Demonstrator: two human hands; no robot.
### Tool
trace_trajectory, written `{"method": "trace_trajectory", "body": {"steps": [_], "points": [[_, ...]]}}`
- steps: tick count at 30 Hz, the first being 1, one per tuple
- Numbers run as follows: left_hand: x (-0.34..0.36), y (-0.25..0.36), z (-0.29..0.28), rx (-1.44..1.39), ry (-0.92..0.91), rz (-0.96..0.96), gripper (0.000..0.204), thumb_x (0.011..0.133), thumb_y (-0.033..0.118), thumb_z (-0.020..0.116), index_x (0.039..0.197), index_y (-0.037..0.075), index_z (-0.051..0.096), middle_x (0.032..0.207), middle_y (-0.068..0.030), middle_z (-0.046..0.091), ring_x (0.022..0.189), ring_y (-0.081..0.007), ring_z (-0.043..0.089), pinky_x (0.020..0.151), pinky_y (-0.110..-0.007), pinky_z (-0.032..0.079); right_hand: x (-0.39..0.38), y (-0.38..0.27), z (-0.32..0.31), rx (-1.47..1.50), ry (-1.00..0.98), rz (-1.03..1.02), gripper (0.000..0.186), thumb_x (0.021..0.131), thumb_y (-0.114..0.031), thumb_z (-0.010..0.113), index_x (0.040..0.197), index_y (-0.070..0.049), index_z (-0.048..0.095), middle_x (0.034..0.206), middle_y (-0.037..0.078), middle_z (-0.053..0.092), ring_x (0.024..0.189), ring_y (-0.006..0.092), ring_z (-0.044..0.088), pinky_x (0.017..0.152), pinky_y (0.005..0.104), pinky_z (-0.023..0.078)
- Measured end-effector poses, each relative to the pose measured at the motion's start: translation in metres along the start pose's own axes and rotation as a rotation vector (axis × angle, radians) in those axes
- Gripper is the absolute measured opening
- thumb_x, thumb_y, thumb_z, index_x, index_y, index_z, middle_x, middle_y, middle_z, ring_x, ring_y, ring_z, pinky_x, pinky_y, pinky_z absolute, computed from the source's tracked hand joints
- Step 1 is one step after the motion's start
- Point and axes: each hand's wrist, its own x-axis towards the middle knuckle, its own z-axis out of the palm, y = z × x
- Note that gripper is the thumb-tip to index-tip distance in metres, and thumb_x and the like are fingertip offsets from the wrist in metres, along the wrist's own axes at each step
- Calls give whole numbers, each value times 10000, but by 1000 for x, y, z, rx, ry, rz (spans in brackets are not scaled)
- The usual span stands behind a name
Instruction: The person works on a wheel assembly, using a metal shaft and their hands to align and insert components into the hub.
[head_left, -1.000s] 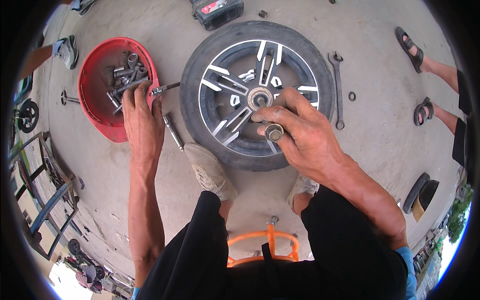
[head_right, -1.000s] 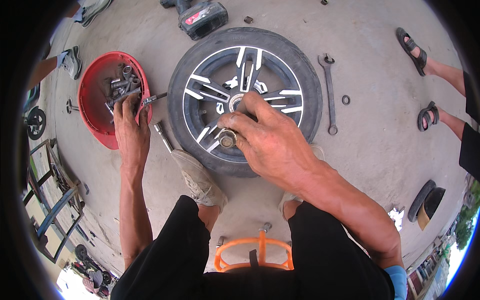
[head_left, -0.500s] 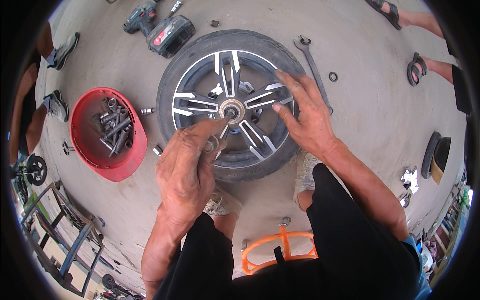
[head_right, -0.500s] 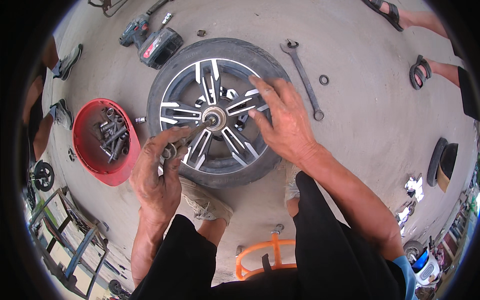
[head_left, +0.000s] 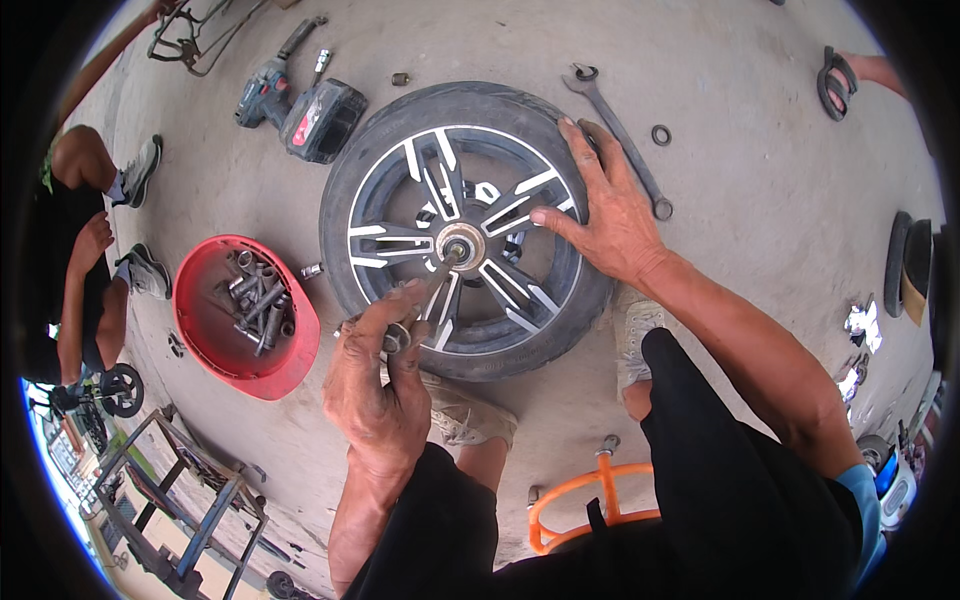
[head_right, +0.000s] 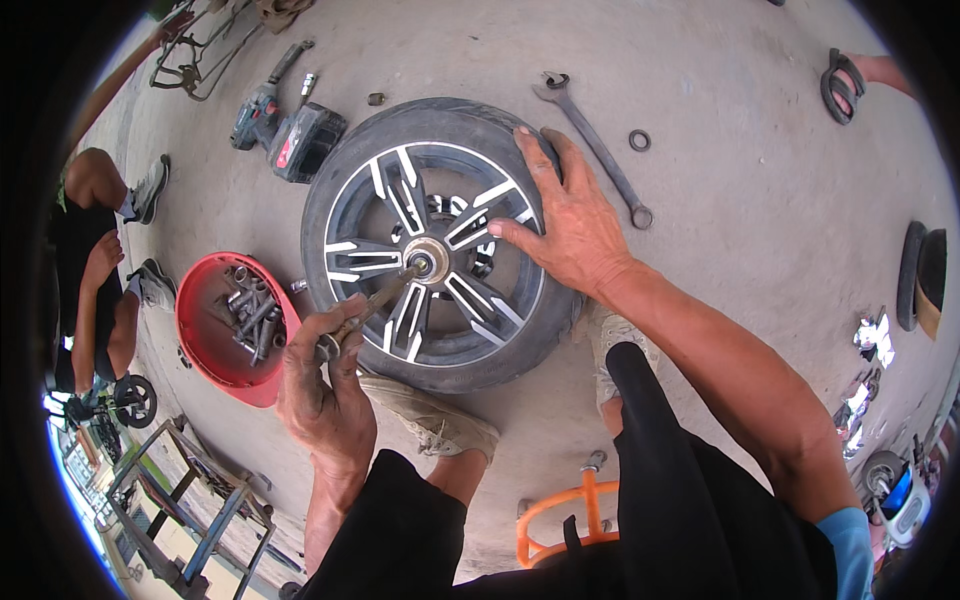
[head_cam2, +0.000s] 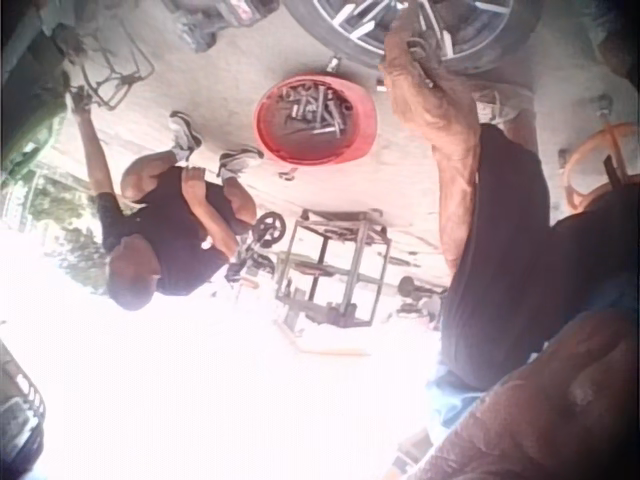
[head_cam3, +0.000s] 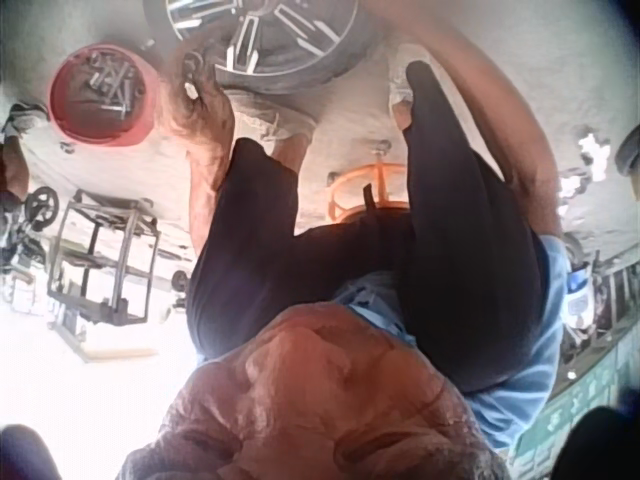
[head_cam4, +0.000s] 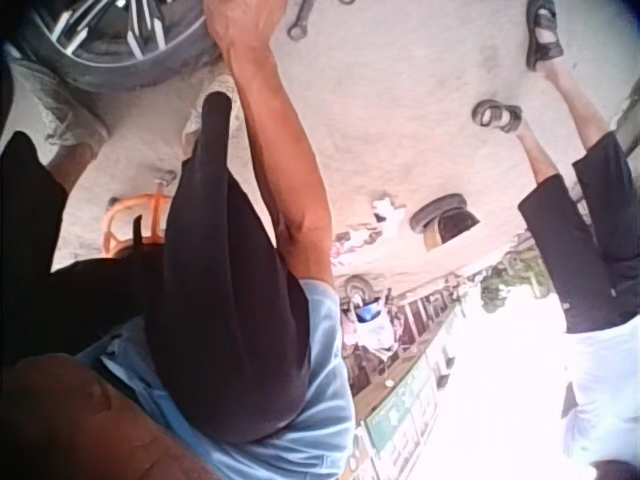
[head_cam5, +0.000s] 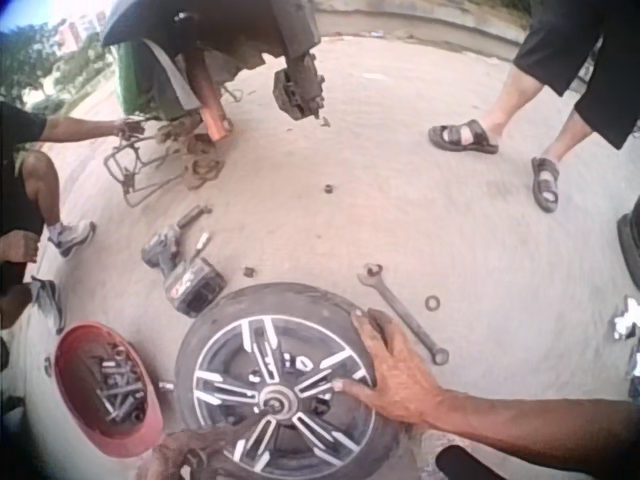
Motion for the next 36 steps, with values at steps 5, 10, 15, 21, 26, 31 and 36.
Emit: {"method": "trace_trajectory", "body": {"steps": [5,10,15,21,26,31,36], "points": [[4,6,1,12,17,-74,333,894,-100,728,1216,-28,678,1100,-164,792,1001,-336,780,869,-397,614,-1,5,3,-15,39,-27,1071,894,-601,784,1712,-197,223,1640,298,309,1468,489,425,1190,532,448],[3,13,1,55,-31,34,330,884,-112,715,1203,-40,669,1108,-162,791,1027,-344,781,885,-411,620,1,6,3,-8,65,-63,1066,894,-603,784,1709,-187,237,1625,305,325,1453,489,442,1167,532,471],[0,7,3,42,-15,32,306,898,-112,710,1193,-43,667,1110,-173,789,1029,-341,781,878,-402,622,0,8,6,-40,80,-72,1068,887,-598,793,1707,-185,246,1614,312,338,1445,485,456,1155,529,485],[1,3,2,12,32,-57,289,908,-105,714,1183,-31,667,1089,-171,793,1022,-328,783,872,-385,622,-1,5,3,-16,59,-49,1075,879,-585,803,1704,-171,252,1611,304,346,1445,484,455,1167,521,476],[-1,8,1,62,-1,37,299,904,-99,729,1186,-23,667,1088,-162,795,1019,-317,784,863,-374,622,1,6,2,-20,72,-73,1075,874,-552,818,1702,-163,254,1614,284,350,1450,473,453,1179,507,469],[-1,1,2,9,1,-34,324,883,-105,739,1189,-25,668,1087,-157,795,1016,-327,781,879,-396,620,0,8,4,-40,72,-82,1089,872,-562,826,1708,-190,236,1626,282,326,1429,494,477,1163,533,482],[2,4,1,58,2,12,338,878,-112,741,1198,-30,667,1085,-154,795,1018,-322,781,866,-385,621,0,3,2,-25,27,-28,1074,889,-570,801,1706,-165,234,1614,293,345,1453,478,446,1186,516,464]]}}
